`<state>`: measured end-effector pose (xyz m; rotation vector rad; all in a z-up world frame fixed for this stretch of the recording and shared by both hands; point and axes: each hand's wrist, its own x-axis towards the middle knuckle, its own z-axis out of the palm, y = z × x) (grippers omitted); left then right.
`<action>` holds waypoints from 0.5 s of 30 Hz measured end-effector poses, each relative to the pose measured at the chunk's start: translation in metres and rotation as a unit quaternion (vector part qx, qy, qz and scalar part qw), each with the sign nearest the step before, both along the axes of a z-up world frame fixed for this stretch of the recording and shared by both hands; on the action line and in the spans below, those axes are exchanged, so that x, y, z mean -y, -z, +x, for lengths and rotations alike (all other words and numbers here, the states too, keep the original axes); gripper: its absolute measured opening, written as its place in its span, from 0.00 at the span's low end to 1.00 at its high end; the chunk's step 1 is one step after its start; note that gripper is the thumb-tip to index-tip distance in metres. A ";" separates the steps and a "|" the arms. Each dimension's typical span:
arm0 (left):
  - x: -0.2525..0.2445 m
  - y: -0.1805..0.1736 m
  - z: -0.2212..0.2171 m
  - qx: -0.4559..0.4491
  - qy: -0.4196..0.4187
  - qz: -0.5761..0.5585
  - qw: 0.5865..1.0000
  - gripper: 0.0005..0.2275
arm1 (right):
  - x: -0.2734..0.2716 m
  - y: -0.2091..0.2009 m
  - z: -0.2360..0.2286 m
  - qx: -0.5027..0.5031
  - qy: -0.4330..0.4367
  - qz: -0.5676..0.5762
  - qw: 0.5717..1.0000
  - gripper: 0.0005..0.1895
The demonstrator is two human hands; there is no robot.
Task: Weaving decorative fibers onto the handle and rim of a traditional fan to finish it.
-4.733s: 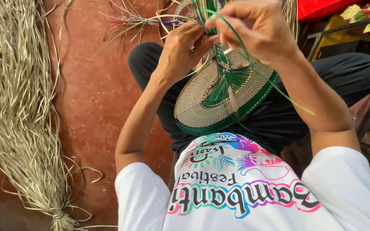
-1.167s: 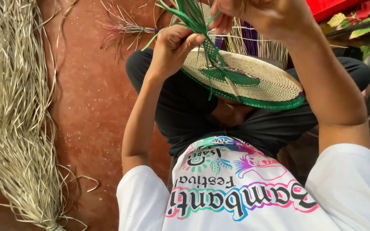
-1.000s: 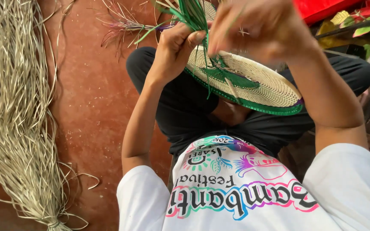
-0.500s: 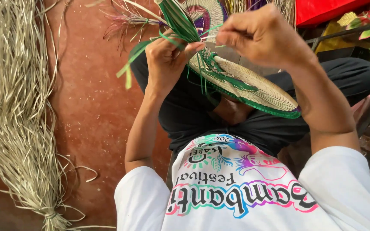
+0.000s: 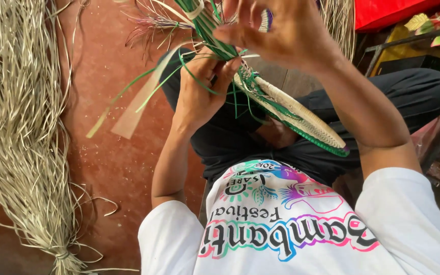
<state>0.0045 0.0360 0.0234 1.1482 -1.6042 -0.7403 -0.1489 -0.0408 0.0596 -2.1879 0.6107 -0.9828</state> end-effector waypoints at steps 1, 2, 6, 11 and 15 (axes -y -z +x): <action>-0.002 0.001 0.000 -0.002 0.000 0.010 1.000 0.04 | 0.000 0.002 0.000 0.015 -0.070 0.014 0.997 0.07; -0.001 0.001 0.001 -0.003 -0.003 0.012 1.000 0.04 | -0.001 -0.003 -0.004 0.014 -0.073 0.015 0.997 0.07; 0.000 -0.004 0.006 -0.023 -0.049 0.039 0.998 0.08 | -0.009 -0.016 -0.008 -0.029 -0.183 0.073 0.980 0.06; 0.004 -0.002 0.007 0.016 -0.076 0.023 0.997 0.07 | -0.005 -0.012 -0.015 -0.071 -0.329 0.152 0.929 0.08; 0.003 -0.005 0.008 0.031 -0.047 0.019 0.998 0.06 | 0.002 0.011 -0.022 -0.143 -0.114 -0.001 0.983 0.14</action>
